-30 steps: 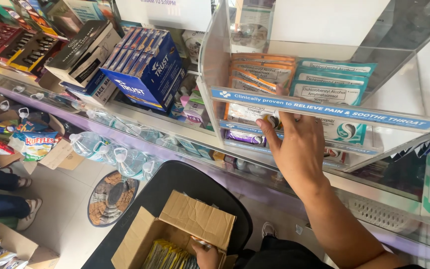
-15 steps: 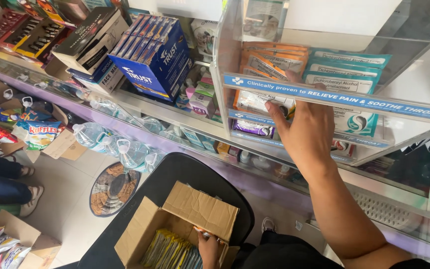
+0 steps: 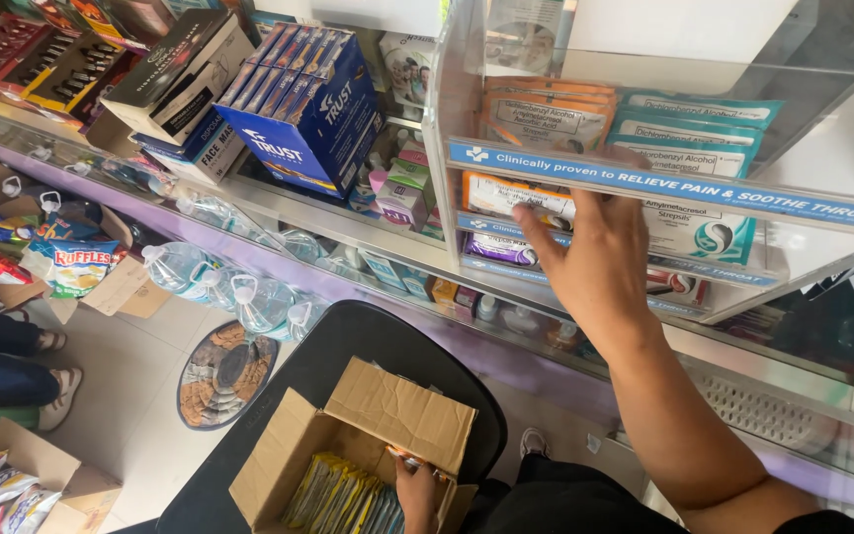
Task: The recorder is taking items from a cardboard box and placing them on retail display shelves.
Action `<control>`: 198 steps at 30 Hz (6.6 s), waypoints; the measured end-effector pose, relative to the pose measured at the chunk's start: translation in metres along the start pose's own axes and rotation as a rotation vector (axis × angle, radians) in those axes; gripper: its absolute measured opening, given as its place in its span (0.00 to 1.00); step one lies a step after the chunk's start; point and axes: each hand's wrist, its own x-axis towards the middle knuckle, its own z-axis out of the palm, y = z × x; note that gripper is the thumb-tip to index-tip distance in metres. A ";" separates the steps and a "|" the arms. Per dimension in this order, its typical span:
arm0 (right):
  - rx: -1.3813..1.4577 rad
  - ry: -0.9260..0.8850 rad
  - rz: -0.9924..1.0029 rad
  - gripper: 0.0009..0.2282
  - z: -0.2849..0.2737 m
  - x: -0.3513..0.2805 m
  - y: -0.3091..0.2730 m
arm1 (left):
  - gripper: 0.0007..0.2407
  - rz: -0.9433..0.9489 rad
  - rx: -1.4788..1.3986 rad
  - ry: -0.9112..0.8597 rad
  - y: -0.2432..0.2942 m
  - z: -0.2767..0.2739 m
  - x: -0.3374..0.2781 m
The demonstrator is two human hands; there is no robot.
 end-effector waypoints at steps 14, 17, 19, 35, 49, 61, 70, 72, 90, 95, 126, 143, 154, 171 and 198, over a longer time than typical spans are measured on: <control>0.178 0.298 -0.256 0.11 0.001 -0.014 0.000 | 0.25 0.126 -0.157 -0.050 -0.010 -0.003 0.000; 0.147 0.382 -0.432 0.13 -0.014 -0.021 -0.009 | 0.32 -0.064 -0.299 -0.067 0.021 -0.007 -0.035; 0.242 0.345 -0.465 0.13 -0.021 -0.035 -0.019 | 0.32 -0.044 -0.197 -0.050 0.018 -0.007 -0.031; 0.711 -0.550 -1.700 0.07 0.149 -0.249 -0.127 | 0.18 -0.035 -0.455 -1.005 0.000 -0.091 0.092; 0.764 -0.867 -1.883 0.06 0.240 -0.313 -0.159 | 0.17 -0.146 -0.324 -0.759 0.023 -0.094 0.095; 0.751 -1.746 -1.238 0.17 0.273 -0.294 -0.157 | 0.24 -0.322 -0.553 -0.788 0.011 -0.080 0.098; 0.364 -1.756 -1.392 0.14 0.280 -0.291 -0.170 | 0.20 -0.151 -0.823 -0.602 -0.009 -0.066 0.039; 0.383 -1.725 -1.469 0.13 0.288 -0.291 -0.164 | 0.20 -0.118 -0.845 -0.571 -0.009 -0.064 0.025; 0.048 -1.640 -1.469 0.14 0.319 -0.339 -0.180 | 0.36 0.134 -0.593 -0.067 -0.035 -0.036 -0.028; 0.096 -1.719 -0.932 0.20 0.368 -0.380 -0.173 | 0.37 -0.247 -0.972 -0.349 -0.010 -0.064 -0.047; 0.357 -0.750 -0.776 0.14 0.098 -0.124 -0.104 | 0.11 0.590 -0.225 -0.070 0.166 -0.128 -0.176; -0.150 0.076 -0.190 0.16 -0.033 -0.022 -0.003 | 0.21 2.105 0.484 -0.168 0.428 0.061 -0.307; -0.018 -0.023 -0.079 0.28 -0.013 0.016 0.031 | 0.25 2.175 0.514 0.099 0.464 0.092 -0.303; 0.075 -0.137 -0.033 0.25 -0.017 0.015 0.027 | 0.09 2.220 0.628 0.329 0.438 0.059 -0.302; 0.540 -0.802 -0.653 0.14 0.130 -0.190 -0.128 | 0.03 0.889 0.062 0.504 0.121 -0.126 -0.200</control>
